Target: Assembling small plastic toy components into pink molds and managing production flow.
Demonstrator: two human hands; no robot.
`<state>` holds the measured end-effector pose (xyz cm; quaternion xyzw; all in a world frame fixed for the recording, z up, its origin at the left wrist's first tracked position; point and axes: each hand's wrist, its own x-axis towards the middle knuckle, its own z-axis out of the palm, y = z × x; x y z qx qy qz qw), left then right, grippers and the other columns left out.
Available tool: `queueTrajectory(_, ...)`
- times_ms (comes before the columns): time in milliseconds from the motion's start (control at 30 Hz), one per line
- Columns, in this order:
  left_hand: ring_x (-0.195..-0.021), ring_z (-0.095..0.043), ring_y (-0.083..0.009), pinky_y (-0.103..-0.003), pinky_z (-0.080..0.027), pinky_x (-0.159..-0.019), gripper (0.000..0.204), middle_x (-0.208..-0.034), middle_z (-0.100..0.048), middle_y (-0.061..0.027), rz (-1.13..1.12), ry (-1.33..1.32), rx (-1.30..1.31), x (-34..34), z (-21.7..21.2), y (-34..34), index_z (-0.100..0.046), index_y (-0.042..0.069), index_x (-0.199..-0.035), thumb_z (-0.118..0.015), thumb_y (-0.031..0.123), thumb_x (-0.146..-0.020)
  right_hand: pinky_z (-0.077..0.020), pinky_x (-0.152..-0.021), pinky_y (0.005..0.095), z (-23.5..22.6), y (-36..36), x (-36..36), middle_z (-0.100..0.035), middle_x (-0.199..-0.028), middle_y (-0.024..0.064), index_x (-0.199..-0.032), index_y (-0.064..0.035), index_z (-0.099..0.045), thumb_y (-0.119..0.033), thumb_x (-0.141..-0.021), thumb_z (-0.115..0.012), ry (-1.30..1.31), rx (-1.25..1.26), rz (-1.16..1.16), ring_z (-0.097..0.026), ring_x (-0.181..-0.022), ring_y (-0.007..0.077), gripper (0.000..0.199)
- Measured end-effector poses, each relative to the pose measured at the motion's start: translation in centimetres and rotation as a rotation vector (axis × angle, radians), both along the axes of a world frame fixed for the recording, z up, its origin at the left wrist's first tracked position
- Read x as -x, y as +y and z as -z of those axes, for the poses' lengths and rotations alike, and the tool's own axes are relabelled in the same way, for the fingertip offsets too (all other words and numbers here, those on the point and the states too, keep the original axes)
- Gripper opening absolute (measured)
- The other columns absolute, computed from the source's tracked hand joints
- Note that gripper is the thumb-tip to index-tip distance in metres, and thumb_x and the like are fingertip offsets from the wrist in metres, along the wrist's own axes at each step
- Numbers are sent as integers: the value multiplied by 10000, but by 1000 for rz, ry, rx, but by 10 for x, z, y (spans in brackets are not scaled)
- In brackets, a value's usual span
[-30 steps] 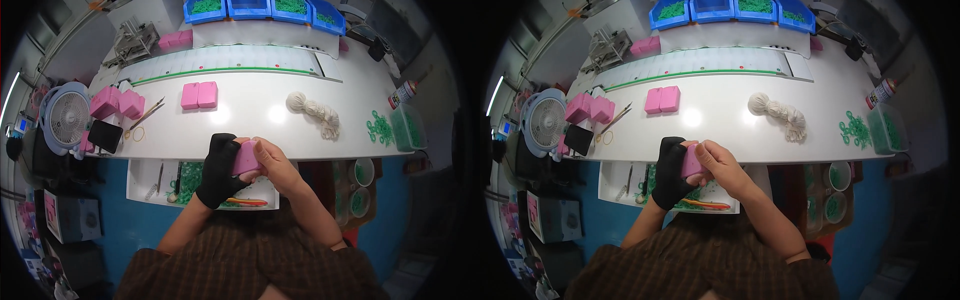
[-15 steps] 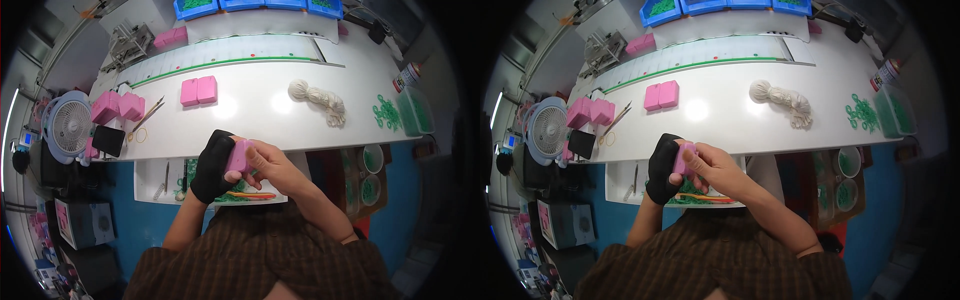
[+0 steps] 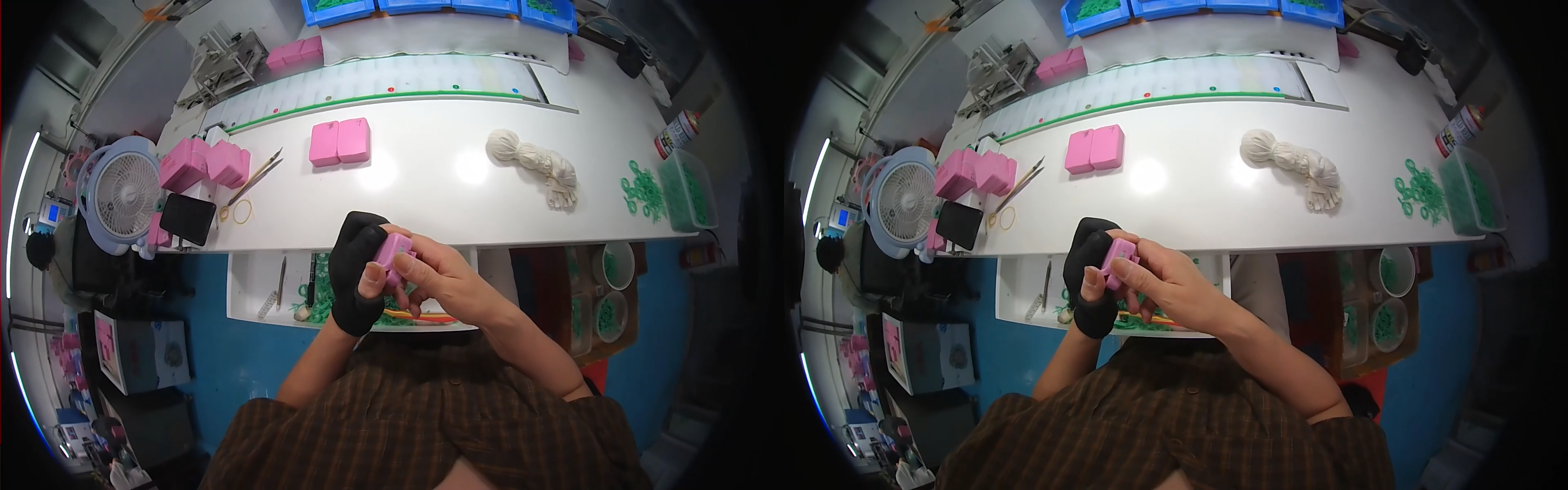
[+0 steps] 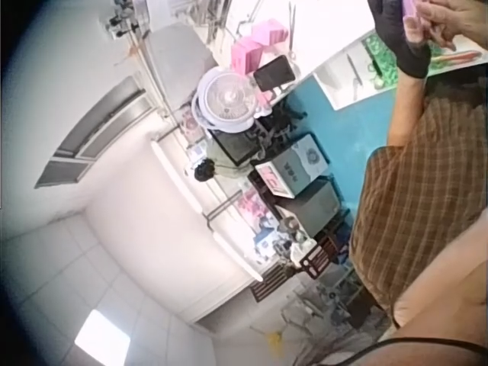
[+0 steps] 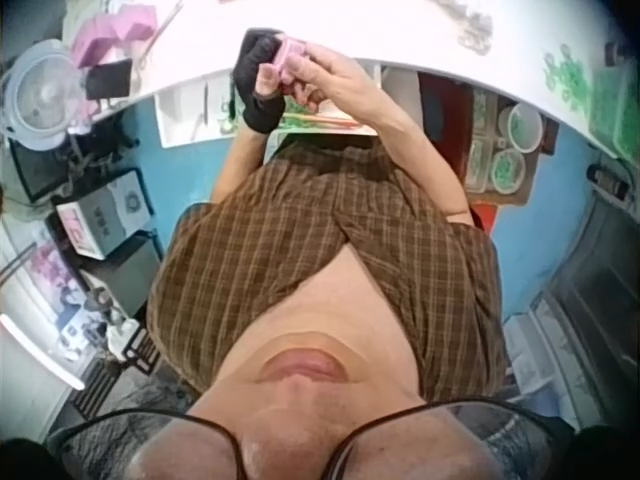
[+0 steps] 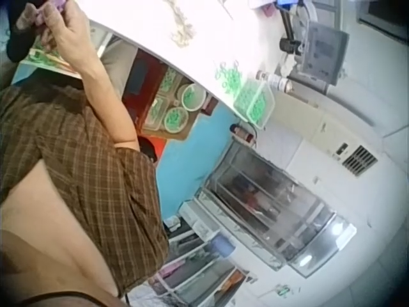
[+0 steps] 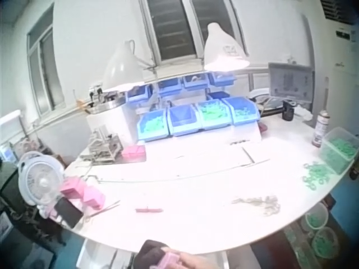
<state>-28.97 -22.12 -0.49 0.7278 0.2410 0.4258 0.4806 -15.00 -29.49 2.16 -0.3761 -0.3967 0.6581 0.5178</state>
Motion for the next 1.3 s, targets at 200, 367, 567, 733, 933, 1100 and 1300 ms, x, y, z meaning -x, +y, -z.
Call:
queueTrajectory(200, -797, -557, -153, -267, -448, -681, 803, -913, -524, -81, -21, -147, 237, 2, 3, 1, -596, -37, -976, -285, 698, -884, -500, -550, 228, 11, -2, 3, -539, -867, 48, -1093, -8, -488, -321, -985, -468, 48, 132, -7, -551, -682, 78, 331)
queueTrajectory(367, -770, -574, -147, -273, -471, -693, 931, -868, -575, -100, -96, -188, 223, 4, 7, 3, -534, -25, -977, -271, 843, -768, -491, -542, 226, 4, -2, 10, -533, -781, 23, -1016, -15, -517, -338, -961, -515, 111, 185, 103, -539, -627, 73, 327)
queueTrajectory(567, -762, -570, -169, -290, -473, -699, 925, -868, -571, -114, -117, -211, 132, 3, 6, 0, -486, -6, -976, -286, 865, -738, -441, -526, 192, 11, -2, 3, -561, -775, -13, -982, -14, -616, -319, -920, -603, 6, 155, 60, -525, -670, 36, 312)
queueTrajectory(733, -783, -564, -183, -303, -472, -727, 927, -873, -572, -125, -114, -200, 156, 2, 6, 1, -457, 12, -1001, -313, 881, -712, -441, -538, 192, 22, -1, 2, -597, -817, -28, -1112, -36, -624, -259, -929, -596, 90, 170, 68, -503, -664, 21, 290)
queueTrajectory(933, -736, -549, -170, -295, -445, -663, 837, -856, -538, -90, -66, 57, -121, -1, 0, 9, -524, -22, -941, -321, 781, -819, -444, -526, 200, 21, -1, 2, -573, -738, -15, -921, -44, -618, -426, -970, -481, 107, 155, 166, -504, -611, 38, 409)
queueTrajectory(1100, -809, -551, -171, -306, -451, -714, 627, -918, -542, -90, -6, 45, 10, -8, 11, -4, -535, -8, -1085, -353, 575, -943, -428, -491, 208, 23, -1, -1, -534, -632, 13, -812, -43, -568, -542, -968, -360, -107, 91, 315, -499, -511, 67, 562)
queueTrajectory(1300, -904, -529, -145, -289, -451, -786, 655, -1012, -528, -48, -39, 17, 228, -12, -1, -7, -449, 17, -1327, -398, 550, -950, -467, -523, 261, 15, -1, -2, -564, -700, 84, -846, 28, -541, -482, -905, -563, -633, -384, 559, -562, -582, 133, 514)
